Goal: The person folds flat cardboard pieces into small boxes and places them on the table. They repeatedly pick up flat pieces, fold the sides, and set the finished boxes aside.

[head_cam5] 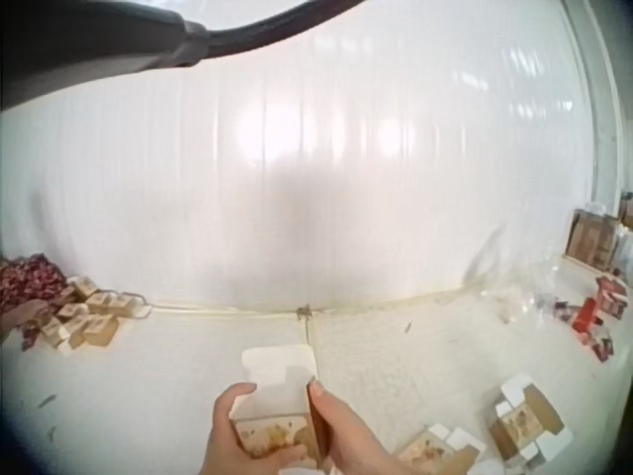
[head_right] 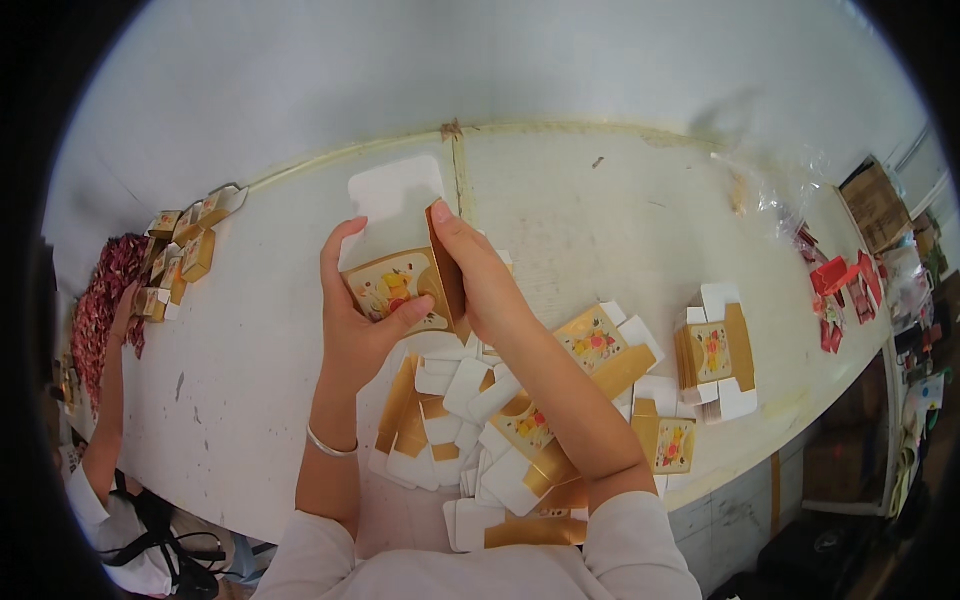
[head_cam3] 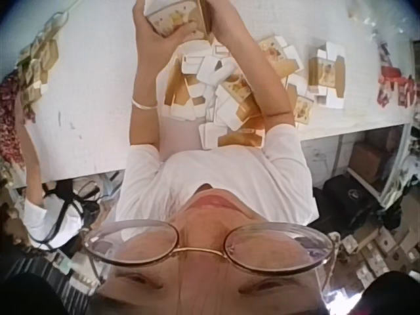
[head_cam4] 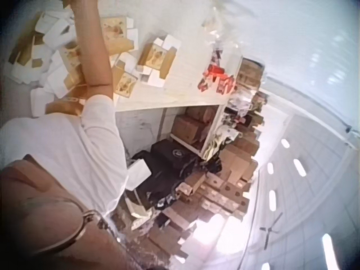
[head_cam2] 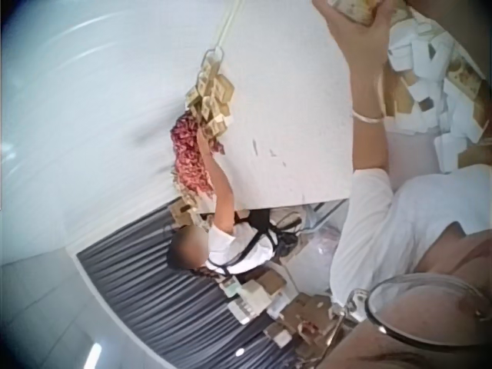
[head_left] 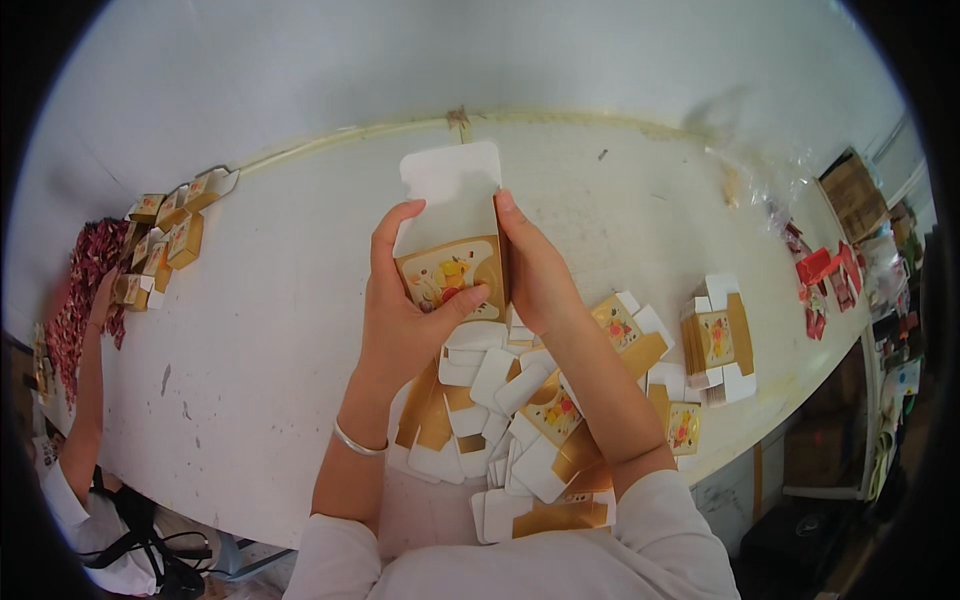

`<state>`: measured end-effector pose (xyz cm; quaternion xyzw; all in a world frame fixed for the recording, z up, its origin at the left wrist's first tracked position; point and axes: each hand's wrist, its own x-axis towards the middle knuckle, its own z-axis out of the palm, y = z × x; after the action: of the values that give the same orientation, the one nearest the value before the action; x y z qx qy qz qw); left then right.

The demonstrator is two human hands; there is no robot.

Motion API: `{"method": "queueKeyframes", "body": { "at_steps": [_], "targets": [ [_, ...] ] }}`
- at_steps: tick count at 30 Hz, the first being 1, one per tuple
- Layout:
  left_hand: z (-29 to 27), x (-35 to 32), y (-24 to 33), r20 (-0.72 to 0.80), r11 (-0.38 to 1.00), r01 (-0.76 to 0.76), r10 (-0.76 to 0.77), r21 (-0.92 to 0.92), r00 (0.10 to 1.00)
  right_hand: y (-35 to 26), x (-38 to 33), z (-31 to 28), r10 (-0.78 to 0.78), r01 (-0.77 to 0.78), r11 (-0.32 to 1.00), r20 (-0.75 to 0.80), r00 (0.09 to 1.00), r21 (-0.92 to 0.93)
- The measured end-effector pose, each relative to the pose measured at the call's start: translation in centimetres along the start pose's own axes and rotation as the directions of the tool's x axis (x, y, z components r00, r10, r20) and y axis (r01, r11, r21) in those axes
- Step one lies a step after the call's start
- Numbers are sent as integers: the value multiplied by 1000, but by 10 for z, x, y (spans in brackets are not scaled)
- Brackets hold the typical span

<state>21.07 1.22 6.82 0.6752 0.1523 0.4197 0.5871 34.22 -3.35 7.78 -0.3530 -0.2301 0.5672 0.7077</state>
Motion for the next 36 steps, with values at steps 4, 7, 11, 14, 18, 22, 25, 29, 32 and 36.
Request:
{"method": "queueKeyframes", "body": {
  "at_steps": [4, 7, 11, 14, 18, 22, 25, 29, 32, 36],
  "targets": [
    [3, -4, 1, 11, 998, -69, 69, -2, 998, -5, -2, -6, -1, 1, 1000, 22, 1000, 11],
    [4, -5, 0, -16, 993, -82, 81, -88, 997, -7, -8, 2, -21, 23, 997, -36, 999, 73],
    [-13, -5, -11, 149, 983, -114, 93, 141, 985, -6, -10, 0, -47, 49, 998, -50, 998, 38],
    [-14, -4, -8, 148, 983, -104, 82, 150, 986, -6, -7, -6, -20, 21, 1000, 37, 999, -10],
    [-5, -2, 6, 37, 996, -43, 46, -73, 998, -9, -4, -6, -168, 196, 977, 263, 950, -83],
    [1, -4, 9, -54, 992, -51, 45, -112, 998, -12, -5, -4, -319, 445, 874, 461, 828, -196],
    [-3, -4, 10, -93, 999, -32, 34, 27, 995, -8, -11, 2, -423, 600, 703, 452, 785, -383],
    [1, -7, 14, -84, 993, -84, 91, 83, 992, -10, -17, 5, -373, 492, 746, 332, 867, -449],
    [-2, -8, 18, -80, 986, -57, 70, 154, 994, -13, -16, 6, -344, 435, 785, 274, 898, -442],
    [-3, -9, 21, -34, 966, -33, 43, 256, 999, -17, -15, 5, -298, 382, 785, 243, 923, -489]
  ]
}}
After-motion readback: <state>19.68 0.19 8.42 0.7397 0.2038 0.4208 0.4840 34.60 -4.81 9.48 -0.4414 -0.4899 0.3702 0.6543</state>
